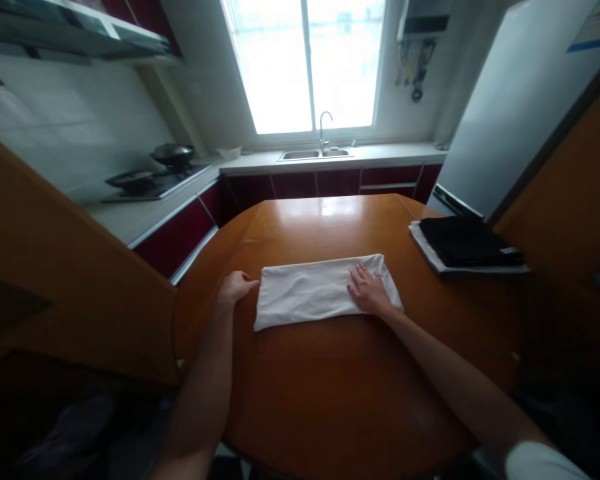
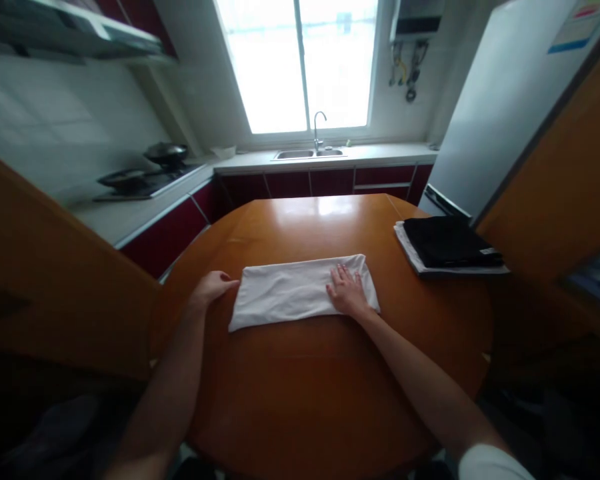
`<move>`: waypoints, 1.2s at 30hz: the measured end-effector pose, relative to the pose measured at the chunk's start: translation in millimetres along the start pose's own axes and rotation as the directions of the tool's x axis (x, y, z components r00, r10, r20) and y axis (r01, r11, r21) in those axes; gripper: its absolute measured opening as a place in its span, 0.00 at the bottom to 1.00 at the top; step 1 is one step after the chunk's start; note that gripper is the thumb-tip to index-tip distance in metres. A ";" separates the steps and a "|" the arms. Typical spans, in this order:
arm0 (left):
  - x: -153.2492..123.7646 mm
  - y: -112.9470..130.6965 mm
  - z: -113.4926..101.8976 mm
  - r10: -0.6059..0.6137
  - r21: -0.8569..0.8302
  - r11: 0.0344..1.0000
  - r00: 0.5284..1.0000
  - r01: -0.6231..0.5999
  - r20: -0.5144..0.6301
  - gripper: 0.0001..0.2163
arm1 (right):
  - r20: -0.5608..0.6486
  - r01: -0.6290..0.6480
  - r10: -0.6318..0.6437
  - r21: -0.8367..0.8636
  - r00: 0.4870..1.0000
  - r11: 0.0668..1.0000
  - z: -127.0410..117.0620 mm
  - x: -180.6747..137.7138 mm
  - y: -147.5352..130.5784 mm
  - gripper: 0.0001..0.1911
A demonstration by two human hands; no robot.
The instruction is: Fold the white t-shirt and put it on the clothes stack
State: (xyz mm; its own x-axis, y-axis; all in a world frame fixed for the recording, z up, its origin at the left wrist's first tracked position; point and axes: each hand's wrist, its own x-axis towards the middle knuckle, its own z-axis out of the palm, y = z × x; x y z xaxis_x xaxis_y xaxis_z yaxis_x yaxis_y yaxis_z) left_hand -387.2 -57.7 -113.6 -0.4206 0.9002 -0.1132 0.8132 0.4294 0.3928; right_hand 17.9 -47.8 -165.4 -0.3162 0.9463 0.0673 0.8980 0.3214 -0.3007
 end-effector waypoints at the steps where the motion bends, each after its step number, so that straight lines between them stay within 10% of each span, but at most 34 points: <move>1: -2.0 -0.8 0.6 -0.023 -0.048 0.999 0.999 0.025 0.041 0.13 | 0.001 0.001 -0.001 -0.009 1.000 1.000 1.5 0.2 0.6 0.31; 22: -18.1 22.0 24.0 0.150 -0.359 0.924 0.988 -0.130 0.029 0.07 | -0.039 0.014 -0.016 -0.063 0.999 0.998 12.7 0.2 7.8 0.30; 28: -24.1 43.3 20.3 0.216 -0.465 0.852 0.971 -0.239 -0.103 0.11 | -0.294 0.088 -0.045 0.134 0.955 0.987 -0.6 -1.3 -8.3 0.29; 32: -41.3 72.5 26.2 0.406 -0.631 0.650 0.895 -0.423 -0.182 0.20 | -0.276 0.232 -0.065 0.637 0.959 0.735 -0.4 -3.5 -36.3 0.26; 36: -67.2 101.7 57.9 0.602 -0.672 0.537 0.790 -0.509 -0.117 0.30 | 0.006 0.027 -0.102 0.946 0.995 0.322 12.9 -6.8 -61.2 0.28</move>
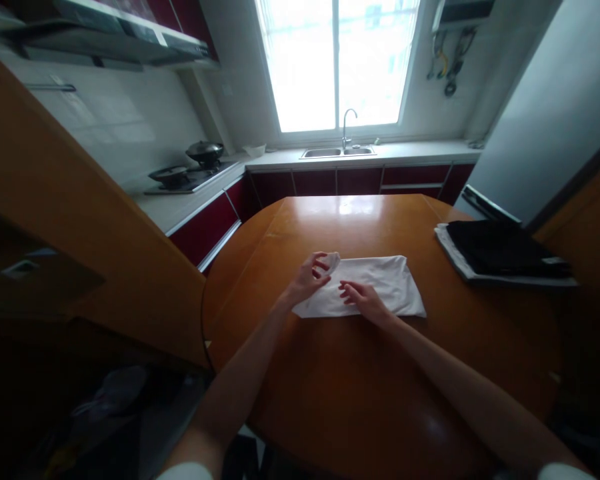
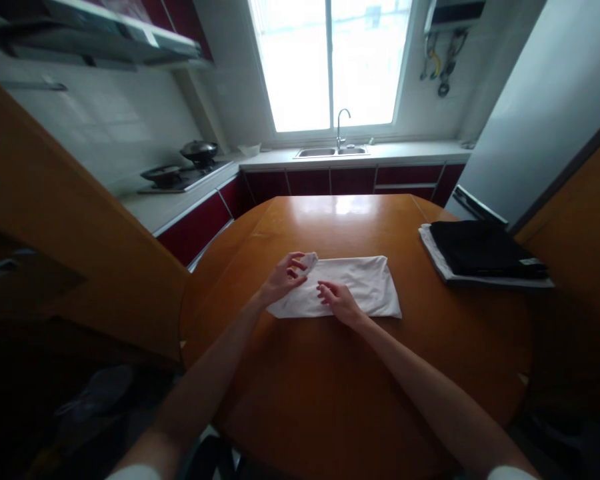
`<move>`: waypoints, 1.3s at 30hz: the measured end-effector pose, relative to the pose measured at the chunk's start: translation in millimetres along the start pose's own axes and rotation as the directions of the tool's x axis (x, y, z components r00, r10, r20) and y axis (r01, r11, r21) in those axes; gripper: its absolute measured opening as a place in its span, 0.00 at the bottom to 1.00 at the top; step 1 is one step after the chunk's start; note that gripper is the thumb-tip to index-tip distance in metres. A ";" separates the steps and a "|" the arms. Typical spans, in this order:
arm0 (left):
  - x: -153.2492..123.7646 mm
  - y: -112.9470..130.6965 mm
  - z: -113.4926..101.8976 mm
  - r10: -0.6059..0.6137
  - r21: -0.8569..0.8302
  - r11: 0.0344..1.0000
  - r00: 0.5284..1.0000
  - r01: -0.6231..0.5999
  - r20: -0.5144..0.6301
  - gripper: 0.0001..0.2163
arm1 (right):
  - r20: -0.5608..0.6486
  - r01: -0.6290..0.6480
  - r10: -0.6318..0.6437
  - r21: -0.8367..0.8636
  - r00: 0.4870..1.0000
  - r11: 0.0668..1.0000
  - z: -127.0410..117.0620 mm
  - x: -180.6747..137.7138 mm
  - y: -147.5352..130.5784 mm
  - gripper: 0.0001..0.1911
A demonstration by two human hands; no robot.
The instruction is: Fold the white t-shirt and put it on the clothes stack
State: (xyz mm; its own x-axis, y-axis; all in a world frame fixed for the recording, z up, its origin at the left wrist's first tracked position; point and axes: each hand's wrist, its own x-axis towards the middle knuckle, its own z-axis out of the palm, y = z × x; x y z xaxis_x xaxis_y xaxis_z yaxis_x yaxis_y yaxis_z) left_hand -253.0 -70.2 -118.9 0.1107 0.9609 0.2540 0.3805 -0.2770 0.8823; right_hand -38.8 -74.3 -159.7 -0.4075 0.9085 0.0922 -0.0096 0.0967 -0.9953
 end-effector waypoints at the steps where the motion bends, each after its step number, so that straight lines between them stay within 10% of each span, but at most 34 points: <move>1: -2.9 -1.0 13.4 0.012 -0.031 0.999 0.998 -0.010 0.054 0.31 | 0.020 -0.040 0.038 0.086 0.999 0.995 3.7 0.0 1.4 0.27; 6: -14.2 -7.2 58.5 0.013 -0.290 0.956 0.981 0.045 0.196 0.35 | -0.044 -0.078 0.091 0.234 0.995 0.969 0.7 -1.0 -1.9 0.23; 12: -10.2 10.2 56.0 0.020 -0.513 0.856 0.988 0.061 0.151 0.34 | -0.173 -0.018 0.048 0.170 0.984 0.985 -10.5 -3.1 -14.4 0.26; 20: -3.9 9.9 45.6 -0.009 -0.041 0.999 0.968 -0.001 -0.249 0.10 | -0.309 -0.023 0.112 0.279 0.944 0.960 -50.5 6.8 -29.1 0.21; 24: -10.9 6.1 56.4 0.225 0.167 0.962 0.974 -0.217 -0.034 0.08 | -0.367 -0.025 0.152 0.329 0.918 0.944 -93.4 11.4 -36.2 0.18; 31: -27.9 14.4 79.1 0.358 0.316 0.809 0.841 -0.496 0.405 0.07 | -0.383 -0.120 0.252 0.335 0.889 0.934 -133.8 15.2 -17.8 0.17; 39: -27.8 15.9 76.4 0.376 0.399 0.712 0.794 -0.578 0.478 0.09 | -0.411 -0.130 0.237 0.271 0.880 0.954 -141.4 15.4 -12.2 0.18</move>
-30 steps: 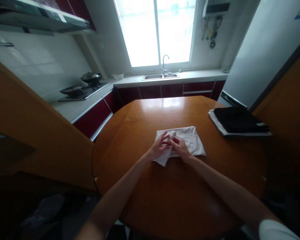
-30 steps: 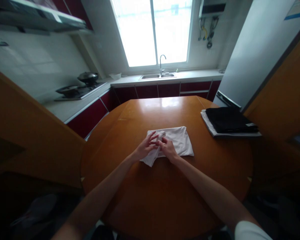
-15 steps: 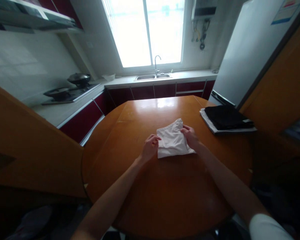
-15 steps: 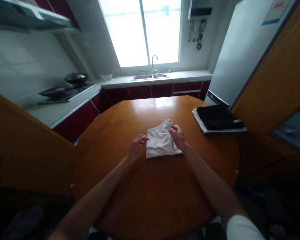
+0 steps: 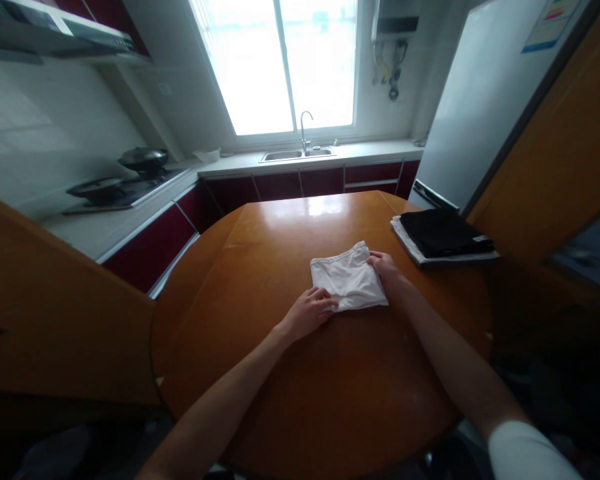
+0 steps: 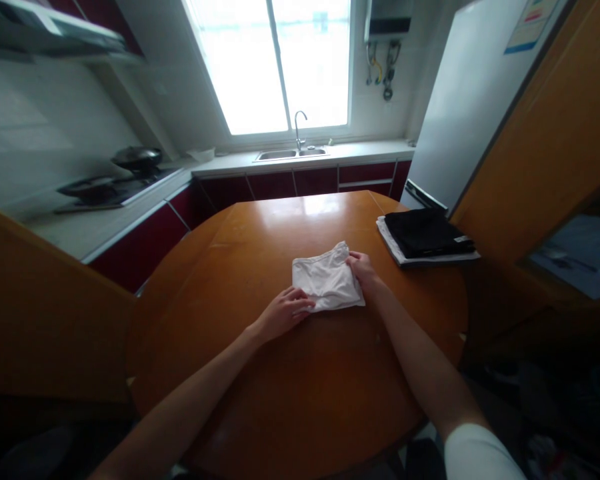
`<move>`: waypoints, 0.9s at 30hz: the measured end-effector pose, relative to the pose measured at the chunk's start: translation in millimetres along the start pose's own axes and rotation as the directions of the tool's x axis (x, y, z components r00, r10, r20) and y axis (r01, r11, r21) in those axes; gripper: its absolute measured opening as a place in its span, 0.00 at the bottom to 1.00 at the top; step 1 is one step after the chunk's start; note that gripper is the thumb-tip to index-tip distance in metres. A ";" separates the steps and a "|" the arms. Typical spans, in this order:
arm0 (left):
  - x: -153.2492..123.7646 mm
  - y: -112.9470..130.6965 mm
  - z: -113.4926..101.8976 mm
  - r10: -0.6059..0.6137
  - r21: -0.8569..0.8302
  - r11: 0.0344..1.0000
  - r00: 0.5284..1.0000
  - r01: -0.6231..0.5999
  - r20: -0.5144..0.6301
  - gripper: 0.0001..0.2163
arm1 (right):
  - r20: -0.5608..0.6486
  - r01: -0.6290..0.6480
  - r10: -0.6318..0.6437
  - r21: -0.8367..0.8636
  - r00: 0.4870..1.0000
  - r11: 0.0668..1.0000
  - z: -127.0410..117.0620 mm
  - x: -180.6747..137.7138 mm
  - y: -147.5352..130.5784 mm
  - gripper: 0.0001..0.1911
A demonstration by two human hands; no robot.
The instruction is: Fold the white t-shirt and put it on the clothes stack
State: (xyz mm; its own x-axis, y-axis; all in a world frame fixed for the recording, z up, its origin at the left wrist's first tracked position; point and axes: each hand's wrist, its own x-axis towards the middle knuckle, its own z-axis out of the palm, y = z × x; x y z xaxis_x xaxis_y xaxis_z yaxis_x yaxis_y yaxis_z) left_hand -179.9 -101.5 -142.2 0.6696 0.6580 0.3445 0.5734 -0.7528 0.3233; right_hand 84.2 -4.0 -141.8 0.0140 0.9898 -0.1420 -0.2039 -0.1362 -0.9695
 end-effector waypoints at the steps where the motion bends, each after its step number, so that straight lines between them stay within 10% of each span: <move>1: -0.4 -0.5 0.7 0.006 0.008 1.000 1.000 -0.005 -0.010 0.09 | -0.017 0.003 -0.003 -0.009 1.000 1.000 -1.0 -0.2 -1.2 0.18; 15: -0.3 0.6 4.5 0.095 0.033 0.995 0.995 -0.095 -0.001 0.11 | -0.134 0.098 -0.203 -0.550 0.970 0.830 -25.0 9.6 2.5 0.16; 19: -0.7 -4.1 -8.9 0.026 -0.033 0.999 0.995 -0.029 -0.097 0.08 | -0.154 0.086 -0.387 -0.839 0.909 0.537 -22.7 -0.8 0.1 0.16; 22: -1.3 -18.0 -15.1 -0.218 -0.143 0.973 0.932 0.183 -0.289 0.09 | 0.043 0.222 -0.518 -0.931 0.854 0.289 -7.3 -10.2 1.0 0.19; 27: -8.0 -49.0 -2.9 -0.489 -0.289 0.865 0.820 0.410 -0.298 0.06 | 0.316 0.380 -0.386 -0.920 0.866 0.100 18.6 -20.3 18.7 0.22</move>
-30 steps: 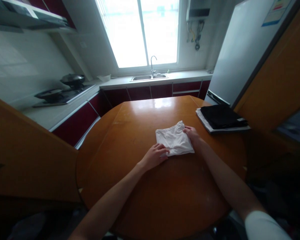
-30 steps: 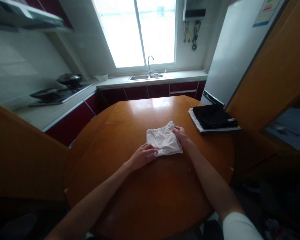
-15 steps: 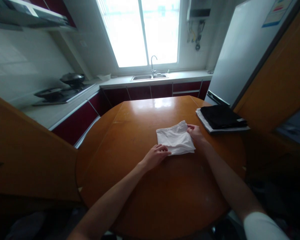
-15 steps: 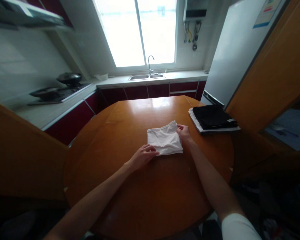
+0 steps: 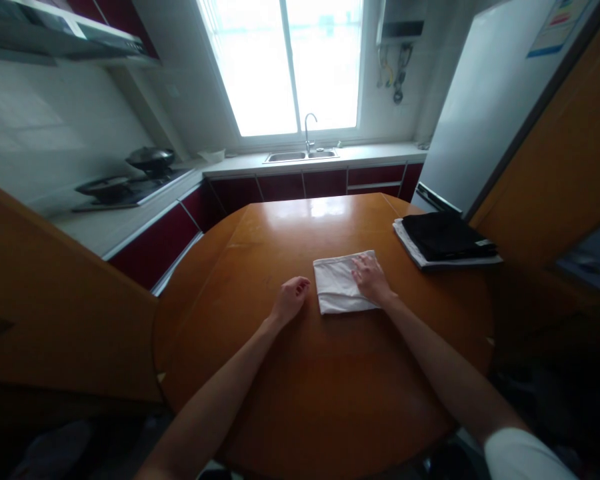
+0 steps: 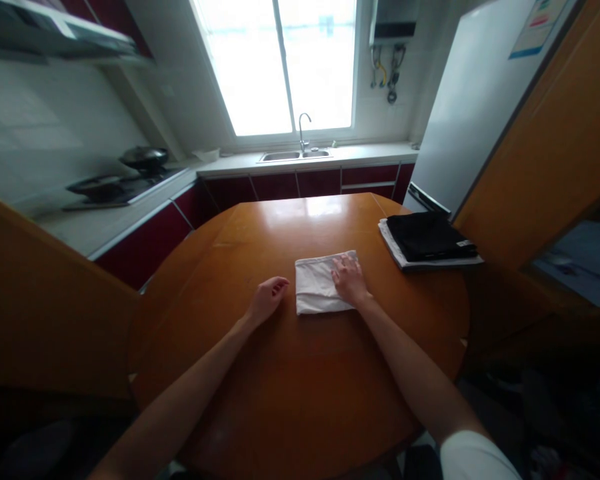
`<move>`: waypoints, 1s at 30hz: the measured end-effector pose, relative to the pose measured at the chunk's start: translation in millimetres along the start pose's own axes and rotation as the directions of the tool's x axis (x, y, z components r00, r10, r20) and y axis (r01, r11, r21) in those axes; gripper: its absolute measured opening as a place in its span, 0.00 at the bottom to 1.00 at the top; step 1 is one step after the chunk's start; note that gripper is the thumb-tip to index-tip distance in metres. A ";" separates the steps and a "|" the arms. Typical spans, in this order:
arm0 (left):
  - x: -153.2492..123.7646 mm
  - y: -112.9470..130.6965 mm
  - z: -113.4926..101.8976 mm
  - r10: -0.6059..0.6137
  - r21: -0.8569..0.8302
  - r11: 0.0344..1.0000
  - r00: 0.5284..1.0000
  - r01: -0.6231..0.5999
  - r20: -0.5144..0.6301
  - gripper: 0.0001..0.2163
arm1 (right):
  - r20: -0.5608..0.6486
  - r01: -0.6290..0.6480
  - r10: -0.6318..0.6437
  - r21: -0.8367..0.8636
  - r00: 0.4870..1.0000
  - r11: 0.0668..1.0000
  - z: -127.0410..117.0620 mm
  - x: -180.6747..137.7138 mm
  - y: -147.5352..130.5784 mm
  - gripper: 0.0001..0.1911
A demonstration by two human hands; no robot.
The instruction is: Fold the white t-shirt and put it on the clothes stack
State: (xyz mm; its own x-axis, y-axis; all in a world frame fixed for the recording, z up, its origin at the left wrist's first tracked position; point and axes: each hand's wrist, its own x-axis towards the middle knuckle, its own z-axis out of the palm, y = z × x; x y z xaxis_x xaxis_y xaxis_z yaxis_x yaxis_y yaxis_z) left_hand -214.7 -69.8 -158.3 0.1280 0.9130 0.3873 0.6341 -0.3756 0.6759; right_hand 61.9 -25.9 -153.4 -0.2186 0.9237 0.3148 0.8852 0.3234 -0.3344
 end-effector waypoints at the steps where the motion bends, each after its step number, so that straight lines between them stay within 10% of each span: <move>1: 1.0 -6.1 1.6 -0.021 -0.009 1.000 1.000 0.021 0.013 0.06 | 0.043 0.013 -0.012 -0.025 0.999 1.000 1.4 -1.1 -3.0 0.23; 7: 37.5 -34.0 3.2 -0.101 -0.039 0.994 0.994 0.102 0.029 0.14 | -0.111 0.043 -0.040 0.024 0.993 0.999 -28.2 -19.6 -44.1 0.15; 14: 102.0 -55.6 8.2 -0.057 -0.052 0.996 0.980 0.069 0.191 0.10 | 0.089 0.293 -0.290 -0.014 0.953 0.956 -19.8 -90.8 -113.5 0.03; 30: 127.1 -64.2 19.5 0.048 -0.147 0.989 0.966 -0.011 0.252 0.12 | 0.143 0.380 -0.357 -0.203 0.923 0.902 -13.3 -106.3 -94.0 0.08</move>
State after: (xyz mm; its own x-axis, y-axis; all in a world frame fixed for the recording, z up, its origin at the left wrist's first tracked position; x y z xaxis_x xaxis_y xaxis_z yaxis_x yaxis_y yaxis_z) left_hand -224.3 73.5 -164.6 0.3469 0.9043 0.2488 0.5135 -0.4051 0.7564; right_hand 7.4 -157.2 -143.6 -0.5764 0.7665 0.2832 0.7989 0.6014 -0.0017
